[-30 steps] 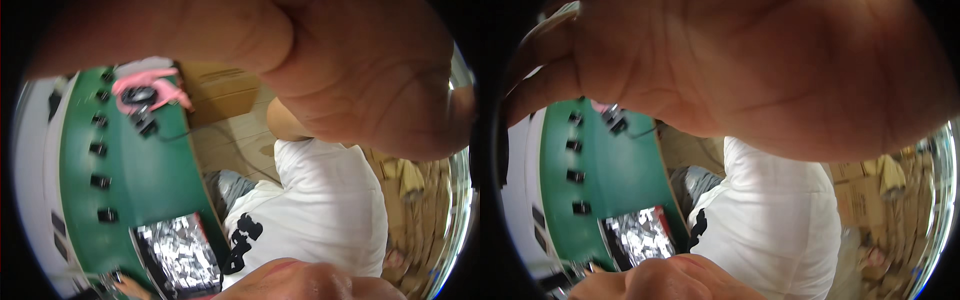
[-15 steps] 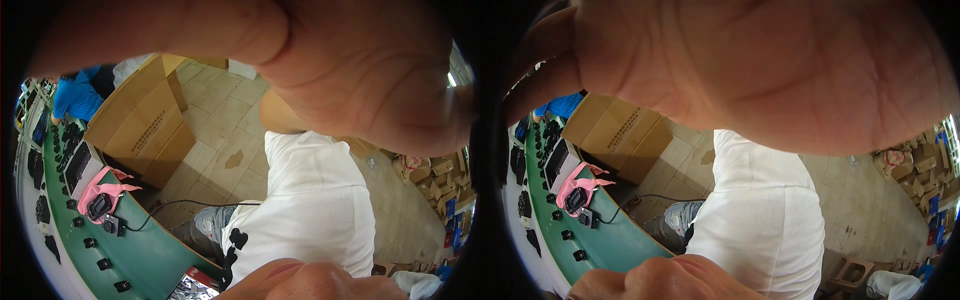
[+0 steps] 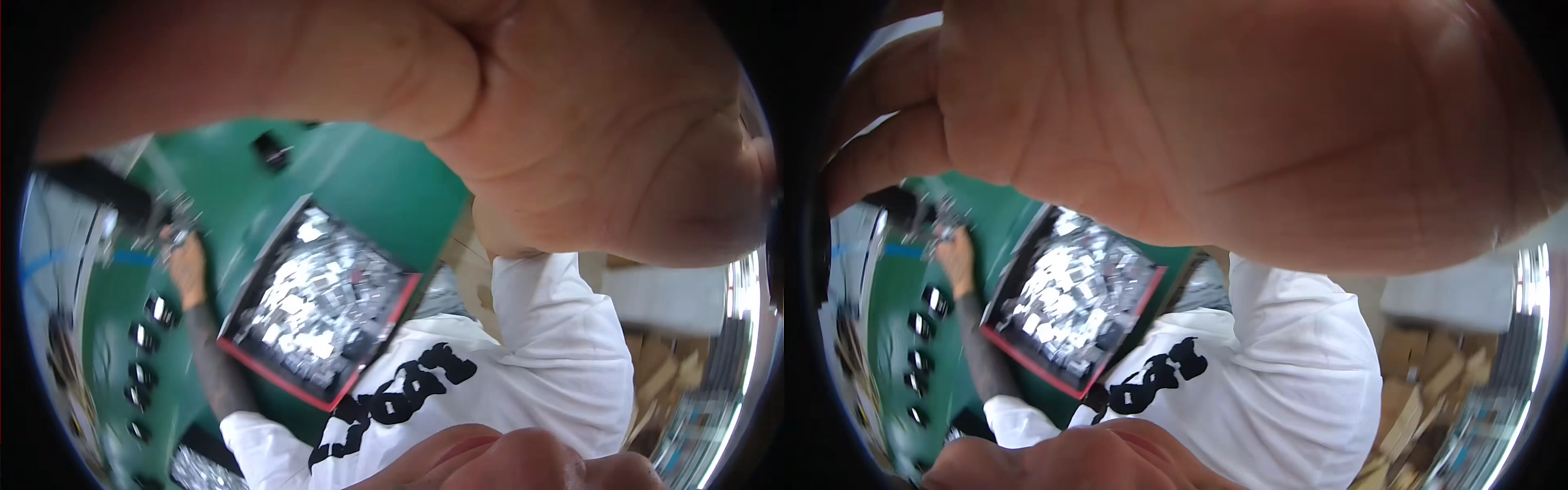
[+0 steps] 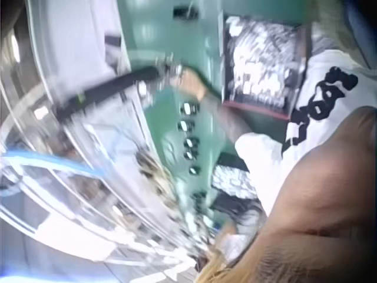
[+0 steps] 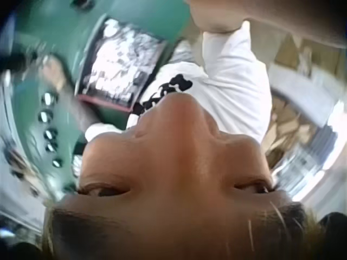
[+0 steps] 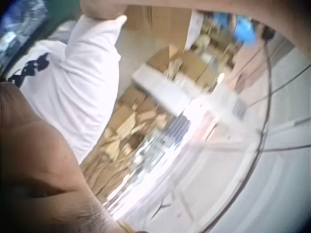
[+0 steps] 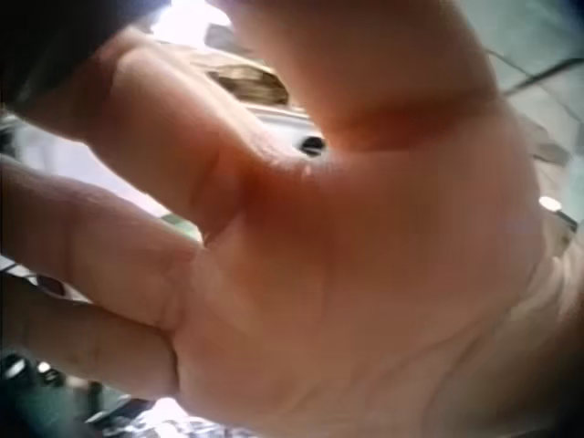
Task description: Assembling electronic components into housings at a production line using an electric screwdriver.
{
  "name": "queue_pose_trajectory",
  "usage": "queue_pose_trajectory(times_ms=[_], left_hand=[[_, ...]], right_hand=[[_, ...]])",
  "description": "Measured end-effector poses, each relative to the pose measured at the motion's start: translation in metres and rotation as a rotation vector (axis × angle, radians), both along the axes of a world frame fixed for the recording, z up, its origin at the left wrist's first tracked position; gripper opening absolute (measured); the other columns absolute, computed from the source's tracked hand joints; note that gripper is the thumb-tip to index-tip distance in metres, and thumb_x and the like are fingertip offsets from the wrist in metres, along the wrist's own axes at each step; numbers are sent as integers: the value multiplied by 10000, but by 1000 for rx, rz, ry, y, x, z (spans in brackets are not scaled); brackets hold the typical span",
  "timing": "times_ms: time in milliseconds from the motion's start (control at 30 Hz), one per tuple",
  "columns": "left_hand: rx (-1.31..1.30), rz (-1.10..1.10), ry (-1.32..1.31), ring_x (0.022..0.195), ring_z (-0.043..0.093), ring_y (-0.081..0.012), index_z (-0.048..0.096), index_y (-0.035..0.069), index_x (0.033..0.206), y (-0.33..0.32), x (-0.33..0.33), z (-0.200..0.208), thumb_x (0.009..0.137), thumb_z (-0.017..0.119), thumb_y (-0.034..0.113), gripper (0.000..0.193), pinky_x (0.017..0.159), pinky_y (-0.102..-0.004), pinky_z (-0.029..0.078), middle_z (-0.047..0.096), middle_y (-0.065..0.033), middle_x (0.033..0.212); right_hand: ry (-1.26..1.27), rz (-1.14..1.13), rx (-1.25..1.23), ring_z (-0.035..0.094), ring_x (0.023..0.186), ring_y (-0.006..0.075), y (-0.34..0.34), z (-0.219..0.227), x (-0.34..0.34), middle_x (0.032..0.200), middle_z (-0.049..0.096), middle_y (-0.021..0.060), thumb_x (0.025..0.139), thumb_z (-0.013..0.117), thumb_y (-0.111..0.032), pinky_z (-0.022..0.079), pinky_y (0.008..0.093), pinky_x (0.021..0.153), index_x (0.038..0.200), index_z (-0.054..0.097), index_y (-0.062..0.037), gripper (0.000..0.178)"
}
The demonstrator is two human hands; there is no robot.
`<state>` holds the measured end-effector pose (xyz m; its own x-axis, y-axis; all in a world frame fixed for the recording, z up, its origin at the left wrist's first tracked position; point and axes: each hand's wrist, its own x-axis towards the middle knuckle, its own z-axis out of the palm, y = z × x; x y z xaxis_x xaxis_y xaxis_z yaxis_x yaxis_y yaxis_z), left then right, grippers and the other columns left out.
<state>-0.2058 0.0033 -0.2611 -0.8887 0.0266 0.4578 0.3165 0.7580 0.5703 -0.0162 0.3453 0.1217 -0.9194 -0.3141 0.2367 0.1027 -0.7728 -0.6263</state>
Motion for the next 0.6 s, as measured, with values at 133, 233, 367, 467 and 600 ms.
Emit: queue_pose_trajectory(times_ms=[133, 233, 367, 467, 600], left_hand=[[-295, 112, 138, 747, 655, -331, 658, -1, 1084, -8, 12, 1, 866, 631, 265, 345, 699, -413, 520, 710, -174, 898], [-126, -18, 156, 716, 639, -351, 626, 32, 1142, 1, 8, 7, 904, 583, 300, 361, 720, -409, 502, 705, -175, 834], [-304, 71, -645, 970, 644, -278, 612, 46, 1198, 13, -12, 86, 905, 539, 168, 326, 853, -357, 503, 689, -101, 1094], [-449, 235, -1591, 821, 645, -258, 611, 36, 1139, 63, -42, 179, 922, 536, 129, 247, 806, -337, 514, 682, -99, 959], [-1165, 589, -1272, 849, 651, -268, 616, 45, 1168, 116, 65, 177, 935, 557, 200, 286, 827, -340, 509, 690, -110, 1015]], right_hand=[[72, 271, -140, 663, 801, 265, -71, -31, -47, 1017, 666, 208, 1023, 440, -340, 550, 364, 653, 1171, 556, 50, 433], [152, 285, -219, 662, 759, 260, -116, -57, -93, 970, 675, 216, 1041, 403, -313, 548, 368, 612, 1105, 600, 53, 420], [356, 223, -67, 607, 528, 211, -126, -94, -99, 730, 673, 168, 1041, 409, -298, 497, 279, 494, 920, 632, 39, 421], [367, 148, 208, 589, 531, 137, -155, -133, -95, 720, 649, 98, 1007, 485, -111, 471, 222, 477, 934, 598, -8, 169], [466, 102, 546, 519, 540, 65, -184, -167, -93, 658, 603, -27, 894, 661, -74, 391, 203, 498, 803, 634, -49, 98]])
